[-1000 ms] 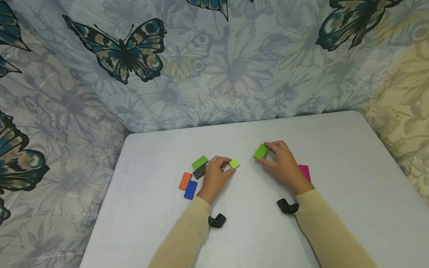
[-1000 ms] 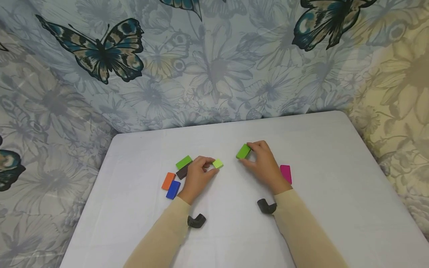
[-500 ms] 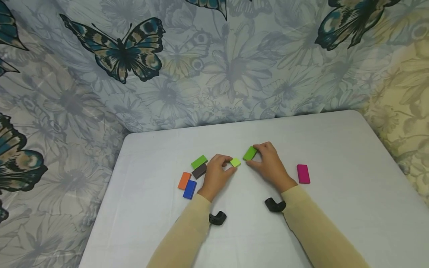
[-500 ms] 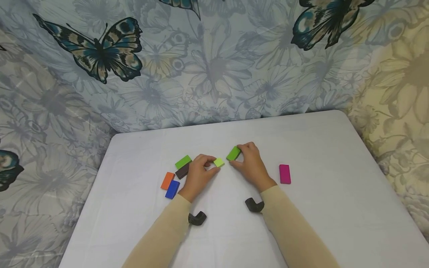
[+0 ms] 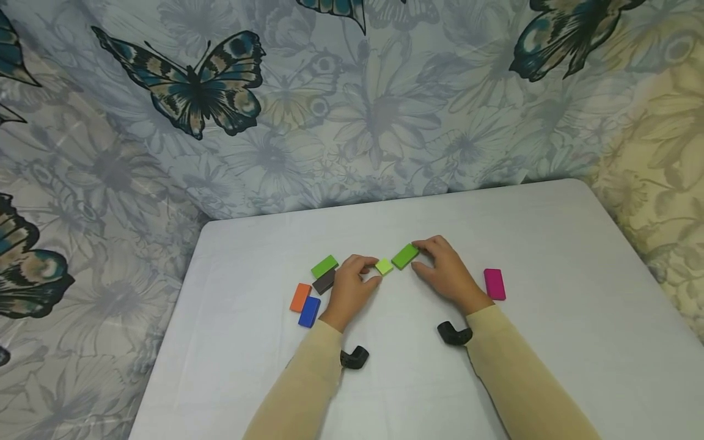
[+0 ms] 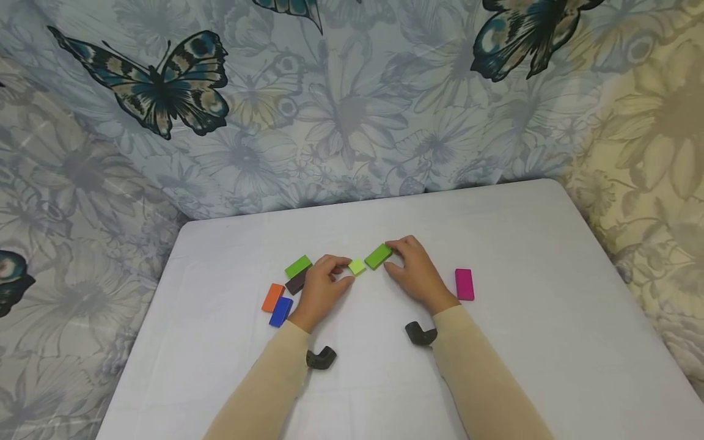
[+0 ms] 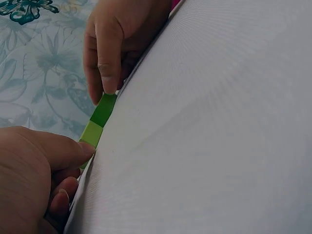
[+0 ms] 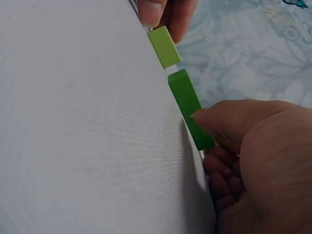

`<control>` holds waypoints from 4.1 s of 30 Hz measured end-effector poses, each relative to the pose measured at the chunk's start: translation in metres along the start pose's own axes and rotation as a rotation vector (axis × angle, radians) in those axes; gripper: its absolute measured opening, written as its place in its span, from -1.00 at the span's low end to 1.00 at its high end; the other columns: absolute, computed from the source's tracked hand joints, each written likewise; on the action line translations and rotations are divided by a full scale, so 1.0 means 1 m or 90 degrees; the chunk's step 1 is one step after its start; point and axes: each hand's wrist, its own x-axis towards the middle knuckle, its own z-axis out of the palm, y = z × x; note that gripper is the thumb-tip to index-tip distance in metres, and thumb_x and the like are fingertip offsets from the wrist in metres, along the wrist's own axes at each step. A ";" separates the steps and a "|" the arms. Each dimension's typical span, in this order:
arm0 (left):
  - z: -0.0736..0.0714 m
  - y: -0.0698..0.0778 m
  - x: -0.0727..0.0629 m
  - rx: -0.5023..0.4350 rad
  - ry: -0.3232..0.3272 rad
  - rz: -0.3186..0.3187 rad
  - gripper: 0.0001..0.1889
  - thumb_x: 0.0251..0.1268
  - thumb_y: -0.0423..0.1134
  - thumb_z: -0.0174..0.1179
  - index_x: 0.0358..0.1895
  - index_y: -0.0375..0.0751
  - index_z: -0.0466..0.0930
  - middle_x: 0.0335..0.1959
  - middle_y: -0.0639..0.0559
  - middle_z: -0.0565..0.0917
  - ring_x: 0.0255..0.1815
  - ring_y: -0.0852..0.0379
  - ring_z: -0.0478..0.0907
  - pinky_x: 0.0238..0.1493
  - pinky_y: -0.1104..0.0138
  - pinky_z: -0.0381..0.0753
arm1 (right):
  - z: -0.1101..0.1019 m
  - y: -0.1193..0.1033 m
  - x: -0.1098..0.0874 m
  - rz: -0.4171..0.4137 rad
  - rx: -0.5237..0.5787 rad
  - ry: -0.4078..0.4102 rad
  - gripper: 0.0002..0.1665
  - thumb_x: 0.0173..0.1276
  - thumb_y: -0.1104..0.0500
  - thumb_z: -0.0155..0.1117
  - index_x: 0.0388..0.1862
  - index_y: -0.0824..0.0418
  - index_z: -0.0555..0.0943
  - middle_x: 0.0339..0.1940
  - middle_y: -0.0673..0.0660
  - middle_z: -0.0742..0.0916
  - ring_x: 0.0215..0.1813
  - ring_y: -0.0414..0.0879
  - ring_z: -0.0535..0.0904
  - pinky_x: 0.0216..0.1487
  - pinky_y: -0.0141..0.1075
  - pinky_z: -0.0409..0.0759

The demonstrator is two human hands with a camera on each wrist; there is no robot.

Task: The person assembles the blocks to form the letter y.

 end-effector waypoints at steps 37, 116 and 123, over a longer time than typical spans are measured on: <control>0.001 -0.001 0.001 0.026 -0.014 0.011 -0.62 0.38 -0.25 0.57 0.22 -0.07 0.78 0.03 0.15 0.71 0.05 0.16 0.56 0.06 0.26 0.60 | 0.010 -0.003 0.004 -0.024 -0.038 0.024 -0.45 0.49 0.20 0.54 0.37 0.38 0.64 0.14 0.28 0.65 0.23 0.18 0.59 0.35 0.11 0.54; 0.001 0.001 -0.006 0.233 -0.262 0.165 0.09 0.40 0.39 0.36 0.81 0.02 0.04 0.81 0.28 -0.18 0.78 0.15 -0.27 0.65 -0.14 -0.06 | -0.054 -0.040 -0.008 -0.107 0.046 0.120 -0.47 0.55 0.27 0.46 0.41 0.39 0.60 0.16 0.28 0.67 0.20 0.20 0.61 0.21 0.19 0.61; 0.003 -0.002 -0.005 0.236 -0.259 0.171 0.08 0.41 0.37 0.36 0.81 0.00 0.05 0.81 0.26 -0.16 0.79 0.12 -0.21 0.67 -0.12 -0.08 | -0.070 -0.044 -0.016 -0.113 0.052 0.123 -0.45 0.54 0.26 0.47 0.43 0.35 0.59 0.18 0.25 0.68 0.21 0.17 0.60 0.21 0.16 0.59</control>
